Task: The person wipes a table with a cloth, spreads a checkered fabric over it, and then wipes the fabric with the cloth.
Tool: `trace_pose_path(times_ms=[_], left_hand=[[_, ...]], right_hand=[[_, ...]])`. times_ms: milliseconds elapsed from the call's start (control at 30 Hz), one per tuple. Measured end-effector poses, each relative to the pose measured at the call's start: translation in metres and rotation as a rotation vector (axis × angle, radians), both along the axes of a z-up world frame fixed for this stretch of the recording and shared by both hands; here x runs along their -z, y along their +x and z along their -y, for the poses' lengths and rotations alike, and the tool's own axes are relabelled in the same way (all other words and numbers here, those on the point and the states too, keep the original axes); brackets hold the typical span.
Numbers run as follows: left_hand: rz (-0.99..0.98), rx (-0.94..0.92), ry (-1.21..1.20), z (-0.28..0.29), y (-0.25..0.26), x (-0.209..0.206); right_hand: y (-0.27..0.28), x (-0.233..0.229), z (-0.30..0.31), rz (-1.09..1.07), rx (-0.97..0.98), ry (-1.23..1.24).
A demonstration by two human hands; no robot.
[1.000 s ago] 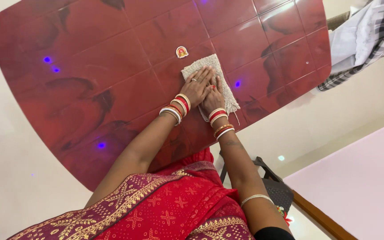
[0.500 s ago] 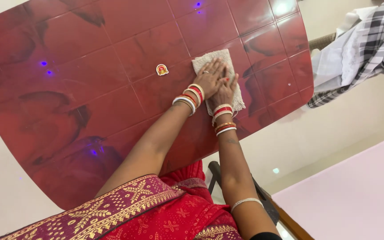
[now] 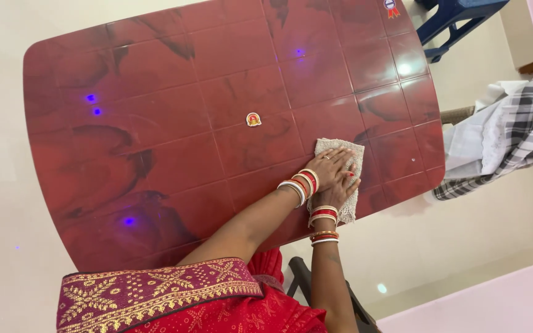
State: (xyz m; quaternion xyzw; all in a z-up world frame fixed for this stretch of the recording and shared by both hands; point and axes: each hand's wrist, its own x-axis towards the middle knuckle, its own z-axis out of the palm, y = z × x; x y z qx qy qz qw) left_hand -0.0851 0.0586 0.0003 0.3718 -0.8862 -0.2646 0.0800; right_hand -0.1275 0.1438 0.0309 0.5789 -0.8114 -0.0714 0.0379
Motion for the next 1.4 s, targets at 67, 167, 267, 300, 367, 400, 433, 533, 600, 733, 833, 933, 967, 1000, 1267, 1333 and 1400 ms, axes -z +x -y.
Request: trace_pose_path(times_ms=[67,167,267,300,367,400,433,533,600,733,833,933,967,1000,1267,1333,1400], left_hand=[[-0.028,-0.079,0.058,0.01,0.025,-0.003],[-0.031,-0.19,0.07,0.024,0.083,-0.01],[-0.021,-0.261,0.025,0.041,0.147,-0.017],[-0.006,-0.299,0.009,0.043,0.168,-0.017],[0.022,-0.375,-0.031,0.048,0.208,-0.018],[0.047,-0.422,-0.028,0.047,0.23,-0.018],[0.074,-0.47,-0.02,0.042,0.252,-0.018],[0.113,-0.569,-0.069,0.023,0.319,-0.017],[0.114,-0.622,-0.101,-0.002,0.359,-0.019],[0.147,-0.692,-0.143,-0.062,0.436,-0.028],[0.152,-0.706,-0.082,-0.136,0.467,-0.032],[0.158,-0.663,-0.083,-0.193,0.47,-0.042],[0.171,-0.643,-0.087,-0.204,0.471,-0.045],[0.164,-0.615,-0.085,-0.202,0.47,-0.046],[0.022,-0.225,-0.064,-0.16,0.378,-0.029],[0.06,-0.146,-0.067,-0.125,0.343,-0.022],[0.06,-0.15,-0.06,-0.095,0.317,-0.018]], right_hand=[[0.023,0.001,0.011,0.03,-0.092,-0.187],[0.065,-0.003,0.029,0.136,-0.162,-0.119],[0.112,-0.006,0.052,0.091,-0.287,-0.013],[0.13,-0.006,0.057,0.101,-0.328,-0.045],[0.166,-0.006,0.068,0.12,-0.412,-0.118],[0.183,-0.007,0.072,0.104,-0.456,-0.113],[0.202,-0.008,0.071,0.089,-0.5,-0.103],[0.255,-0.011,0.063,0.179,-0.63,-0.094],[0.288,-0.014,0.049,0.22,-0.708,-0.069],[0.353,-0.024,0.015,0.211,-0.86,-0.047],[0.371,-0.03,-0.042,0.337,-0.931,0.101],[0.374,-0.034,-0.091,0.372,-0.958,0.051],[0.375,-0.034,-0.106,0.366,-0.967,0.002],[0.372,-0.029,-0.11,0.388,-0.949,0.005],[0.259,-0.009,-0.134,0.371,-0.571,0.109],[0.245,-0.004,-0.121,0.338,-0.445,0.036],[0.237,0.003,-0.102,0.257,-0.328,-0.001]])
